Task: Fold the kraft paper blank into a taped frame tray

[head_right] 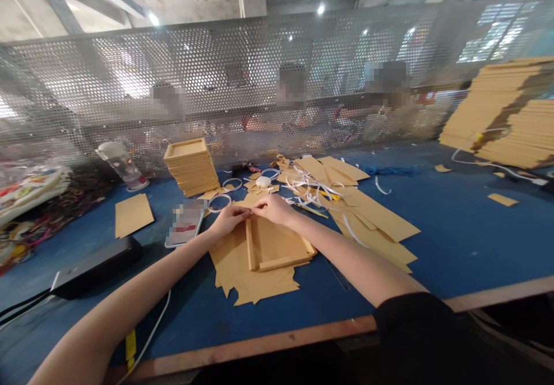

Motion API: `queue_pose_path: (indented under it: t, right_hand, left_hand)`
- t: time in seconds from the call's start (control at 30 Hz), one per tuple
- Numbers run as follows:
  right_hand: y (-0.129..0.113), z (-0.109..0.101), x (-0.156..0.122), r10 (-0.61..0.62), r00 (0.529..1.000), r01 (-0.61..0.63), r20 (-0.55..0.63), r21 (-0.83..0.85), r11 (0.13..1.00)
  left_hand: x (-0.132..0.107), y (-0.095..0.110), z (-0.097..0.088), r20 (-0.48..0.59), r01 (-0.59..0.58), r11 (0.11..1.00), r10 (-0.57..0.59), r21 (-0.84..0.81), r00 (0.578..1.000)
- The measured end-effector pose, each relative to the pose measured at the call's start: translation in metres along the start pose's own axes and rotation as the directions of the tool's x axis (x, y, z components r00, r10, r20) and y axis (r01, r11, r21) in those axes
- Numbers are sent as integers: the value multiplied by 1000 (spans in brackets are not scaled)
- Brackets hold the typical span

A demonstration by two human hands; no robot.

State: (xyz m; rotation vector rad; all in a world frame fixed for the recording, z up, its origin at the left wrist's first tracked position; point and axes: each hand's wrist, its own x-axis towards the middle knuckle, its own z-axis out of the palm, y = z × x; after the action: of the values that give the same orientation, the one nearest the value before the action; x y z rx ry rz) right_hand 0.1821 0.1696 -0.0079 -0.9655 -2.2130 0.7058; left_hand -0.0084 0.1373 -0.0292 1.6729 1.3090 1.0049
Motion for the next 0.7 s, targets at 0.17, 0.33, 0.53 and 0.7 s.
queue_pose_path:
  t: [0.17, 0.33, 0.53, 0.7]
  right_hand:
    - [0, 0, 0, 28, 1000, -28, 11, 16, 999]
    - [-4, -1, -1, 50, 999, -50, 11, 6, 999]
    - [-8, 0, -1, 46, 999, -46, 10, -31, 998]
    - [-8, 0, -2, 2, 1000, -1, 9, -112, 994]
  left_hand:
    - [-1, 0, 0, -4, -2, 1000, 2, -6, 1000]
    - [0, 1, 0, 11, -5, 1000, 5, -7, 1000]
    - [-1, 3, 0, 22, 1, 1000, -1, -8, 1000]
    - [-1, 3, 0, 23, 15, 1000, -15, -6, 1000]
